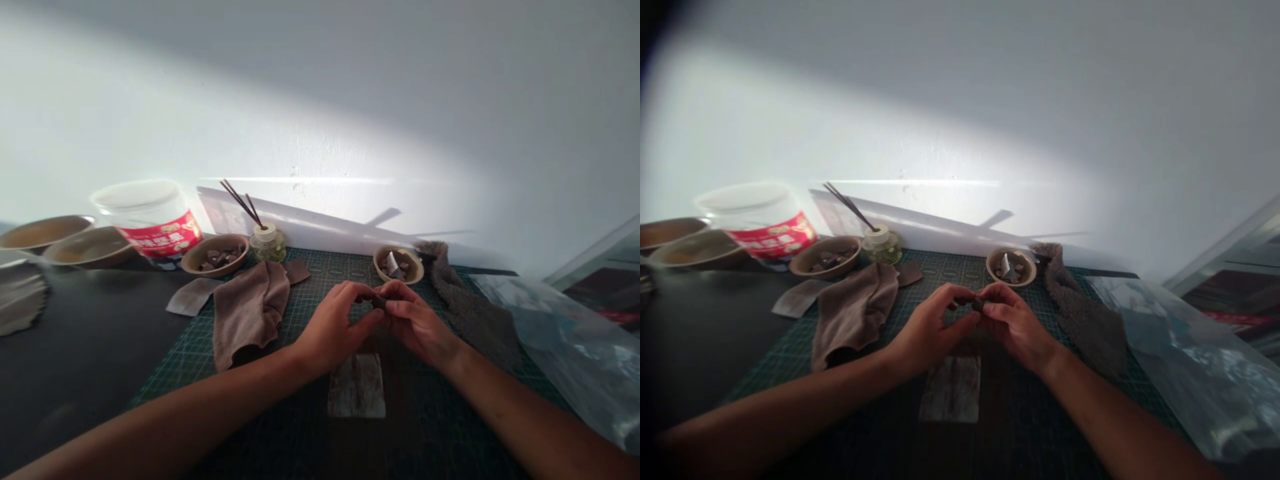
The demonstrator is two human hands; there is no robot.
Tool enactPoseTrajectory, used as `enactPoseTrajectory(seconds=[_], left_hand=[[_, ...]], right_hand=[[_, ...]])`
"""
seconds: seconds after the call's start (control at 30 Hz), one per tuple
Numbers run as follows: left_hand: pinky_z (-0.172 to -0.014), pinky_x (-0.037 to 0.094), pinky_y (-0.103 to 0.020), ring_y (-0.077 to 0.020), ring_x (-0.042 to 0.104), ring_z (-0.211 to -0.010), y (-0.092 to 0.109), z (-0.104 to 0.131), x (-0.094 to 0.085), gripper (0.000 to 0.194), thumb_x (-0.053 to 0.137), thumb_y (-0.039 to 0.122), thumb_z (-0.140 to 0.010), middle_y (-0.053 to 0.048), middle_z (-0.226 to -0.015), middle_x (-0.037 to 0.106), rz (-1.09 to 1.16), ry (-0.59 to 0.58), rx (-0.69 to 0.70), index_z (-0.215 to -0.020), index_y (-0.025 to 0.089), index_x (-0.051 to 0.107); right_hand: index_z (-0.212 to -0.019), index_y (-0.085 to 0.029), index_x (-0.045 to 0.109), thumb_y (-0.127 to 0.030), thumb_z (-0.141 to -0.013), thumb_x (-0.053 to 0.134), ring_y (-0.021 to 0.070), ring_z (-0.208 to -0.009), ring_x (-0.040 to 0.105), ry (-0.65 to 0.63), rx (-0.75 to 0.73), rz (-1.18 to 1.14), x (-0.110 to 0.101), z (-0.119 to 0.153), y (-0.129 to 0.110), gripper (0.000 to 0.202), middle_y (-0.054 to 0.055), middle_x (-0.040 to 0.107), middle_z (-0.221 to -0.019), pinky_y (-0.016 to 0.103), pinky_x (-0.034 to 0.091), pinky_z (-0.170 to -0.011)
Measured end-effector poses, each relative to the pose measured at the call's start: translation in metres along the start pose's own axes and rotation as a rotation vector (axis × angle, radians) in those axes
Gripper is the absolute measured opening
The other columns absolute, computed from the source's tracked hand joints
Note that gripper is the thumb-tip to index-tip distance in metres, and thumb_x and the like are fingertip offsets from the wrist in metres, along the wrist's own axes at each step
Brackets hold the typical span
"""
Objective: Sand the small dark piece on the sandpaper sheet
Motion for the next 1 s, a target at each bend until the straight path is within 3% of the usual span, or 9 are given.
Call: enactPoseTrajectory(seconds=[0.13, 0.47, 0.73, 1.0], left_hand=[[-0.078, 0.054, -0.030, -0.0174, 0.065, -0.091, -0.006, -0.002, 0.005, 0.023, 0.069, 0.027, -0.091, -0.003, -0.104, 0.066, 0.062, 0.039, 0.002, -0.114, 0.023, 0.065], [-0.080, 0.055, -0.030, -0.0183, 0.065, -0.098, -0.003, -0.001, 0.002, 0.021, 0.067, 0.022, -0.091, -0.007, -0.116, 0.062, 0.117, 0.108, 0.032, -0.111, 0.022, 0.070], [-0.073, 0.054, -0.028, -0.0135, 0.063, -0.084, 0.000, 0.004, 0.004, 0.022, 0.059, 0.022, -0.095, -0.008, -0.119, 0.061, 0.151, 0.030, 0.066, -0.115, 0.022, 0.066], [-0.070, 0.054, -0.027, -0.0130, 0.063, -0.079, -0.005, 0.003, 0.005, 0.018, 0.062, 0.028, -0.096, -0.007, -0.119, 0.062, 0.207, -0.013, 0.015, -0.112, 0.021, 0.067]], right_hand=[[-0.095, -0.025, 0.073, -0.020, -0.078, 0.080, 0.0146, -0.093, 0.064, -0.014, -0.004, -0.054, -0.001, -0.003, 0.003, 0.019, -0.001, 0.069, -0.098, 0.024, 0.053, -0.082], [-0.095, -0.024, 0.070, -0.021, -0.081, 0.083, 0.0125, -0.094, 0.065, -0.046, 0.045, -0.109, 0.001, 0.000, 0.008, 0.019, -0.002, 0.068, -0.097, 0.024, 0.053, -0.086], [-0.086, -0.020, 0.065, -0.026, -0.076, 0.088, 0.0129, -0.079, 0.062, -0.048, 0.066, -0.105, 0.001, 0.000, 0.015, 0.026, -0.003, 0.065, -0.085, 0.024, 0.051, -0.071], [-0.082, -0.020, 0.064, -0.025, -0.070, 0.091, 0.0123, -0.074, 0.060, -0.016, 0.031, -0.106, 0.002, -0.002, 0.016, 0.030, -0.003, 0.065, -0.083, 0.024, 0.050, -0.068]])
Point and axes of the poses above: each hand's wrist, its own z-axis away from the middle knuckle, its own x-axis out of the palm, y = z × x, the point moved 6 cm from there along -z, towards the middle knuckle
